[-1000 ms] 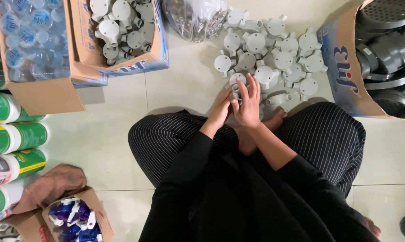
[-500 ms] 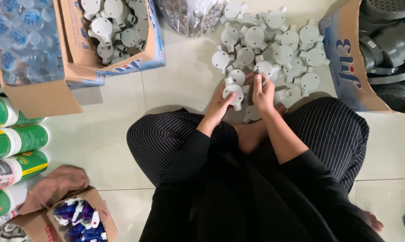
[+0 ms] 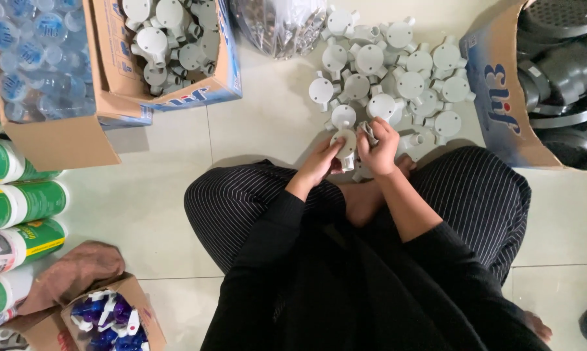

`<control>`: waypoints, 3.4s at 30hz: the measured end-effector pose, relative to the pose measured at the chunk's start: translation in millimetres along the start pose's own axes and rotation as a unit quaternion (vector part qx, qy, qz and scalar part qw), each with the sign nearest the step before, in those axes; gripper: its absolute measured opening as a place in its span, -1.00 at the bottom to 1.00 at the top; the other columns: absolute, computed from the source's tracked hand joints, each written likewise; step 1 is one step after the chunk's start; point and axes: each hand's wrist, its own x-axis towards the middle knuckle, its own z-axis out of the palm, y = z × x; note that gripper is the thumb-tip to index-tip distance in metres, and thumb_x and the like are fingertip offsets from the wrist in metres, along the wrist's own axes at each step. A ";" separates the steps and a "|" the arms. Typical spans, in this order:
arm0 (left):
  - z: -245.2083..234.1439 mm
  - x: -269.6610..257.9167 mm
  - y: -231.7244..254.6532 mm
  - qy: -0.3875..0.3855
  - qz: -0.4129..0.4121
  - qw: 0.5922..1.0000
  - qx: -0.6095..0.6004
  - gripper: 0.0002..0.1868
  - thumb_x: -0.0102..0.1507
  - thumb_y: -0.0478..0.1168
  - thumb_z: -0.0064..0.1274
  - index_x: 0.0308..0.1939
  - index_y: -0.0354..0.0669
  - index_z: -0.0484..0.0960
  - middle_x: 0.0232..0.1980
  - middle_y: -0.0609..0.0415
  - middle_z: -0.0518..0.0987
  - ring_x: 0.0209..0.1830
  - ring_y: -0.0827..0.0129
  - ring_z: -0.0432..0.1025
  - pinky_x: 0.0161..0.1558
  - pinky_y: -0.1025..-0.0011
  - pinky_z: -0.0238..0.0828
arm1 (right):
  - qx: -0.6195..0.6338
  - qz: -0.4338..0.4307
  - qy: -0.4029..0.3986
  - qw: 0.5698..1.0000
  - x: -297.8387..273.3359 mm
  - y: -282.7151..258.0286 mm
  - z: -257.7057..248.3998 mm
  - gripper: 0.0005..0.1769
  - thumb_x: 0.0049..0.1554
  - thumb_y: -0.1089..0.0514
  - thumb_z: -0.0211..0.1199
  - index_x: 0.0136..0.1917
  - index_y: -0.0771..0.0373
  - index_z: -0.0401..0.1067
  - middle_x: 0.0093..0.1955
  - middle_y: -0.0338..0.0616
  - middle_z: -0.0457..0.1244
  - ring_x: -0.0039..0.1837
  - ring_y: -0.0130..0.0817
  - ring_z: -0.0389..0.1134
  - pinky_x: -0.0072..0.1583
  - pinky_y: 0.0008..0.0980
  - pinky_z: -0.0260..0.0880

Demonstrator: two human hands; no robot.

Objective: The person sits on the floor and repeatedly picks up small white plastic components, snaps them together by hand, and places the assembled units into a cardboard box. The person handles the parts one at a time, turning them over to align the pieces before snapping them together.

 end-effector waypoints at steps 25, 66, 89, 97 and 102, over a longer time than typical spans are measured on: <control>-5.5 -26.8 26.4 -0.023 0.114 0.954 0.276 -0.49 0.32 -0.03 -0.54 0.07 -0.43 0.27 -0.01 -0.50 0.29 -0.03 -0.24 0.25 -0.11 0.09 0.32 | 0.163 -0.019 -0.124 0.979 0.0 -31.8 13.7 -0.71 -0.08 -0.04 0.28 -0.25 0.22 0.38 -0.30 -0.10 0.20 -0.25 -0.12 0.18 -0.14 -0.28 0.16; 18.6 9.4 -57.5 -0.013 0.084 0.649 0.756 -0.56 0.06 0.16 -0.31 -0.48 -0.08 0.51 -0.47 0.03 0.51 -0.35 0.19 0.44 -0.27 0.23 0.26 | 0.247 0.291 0.097 0.919 49.9 -44.6 -39.0 -0.73 0.19 0.09 -0.11 -0.22 0.29 0.28 -0.37 0.00 0.20 -0.35 -0.31 0.30 -0.32 -0.45 0.31; -6.7 7.1 -38.2 0.230 0.170 0.958 -0.017 -0.73 0.22 -0.12 -0.28 -0.42 -0.20 0.43 -0.39 0.03 0.41 -0.27 0.31 0.33 -0.16 0.41 0.23 | 0.021 0.293 -0.172 0.940 -22.9 -39.4 28.4 -0.69 0.09 -0.01 0.04 -0.17 0.31 0.36 -0.40 0.08 0.23 -0.17 0.09 0.27 -0.21 -0.18 0.22; 23.5 -3.2 -31.4 0.109 0.086 0.949 -0.283 -0.48 0.23 0.20 -0.22 0.03 -0.11 0.39 0.07 0.01 0.38 0.06 0.32 0.27 0.06 0.38 0.19 | 0.006 0.250 -0.061 0.966 -5.5 -6.2 18.2 -0.87 0.07 0.18 0.12 -0.26 0.22 0.43 -0.52 -0.01 0.20 -0.44 -0.04 0.24 -0.46 -0.38 0.13; 15.0 -13.4 -24.5 0.131 0.169 0.976 0.047 -0.61 0.21 0.05 -0.11 -0.14 -0.20 0.33 -0.27 0.08 0.43 -0.24 0.49 0.34 -0.24 0.51 0.33 | -0.031 0.267 -0.035 0.963 -2.2 2.8 8.7 -0.85 0.05 0.11 0.13 -0.33 0.06 0.42 -0.56 -0.15 0.16 -0.48 -0.28 0.21 -0.44 -0.38 0.08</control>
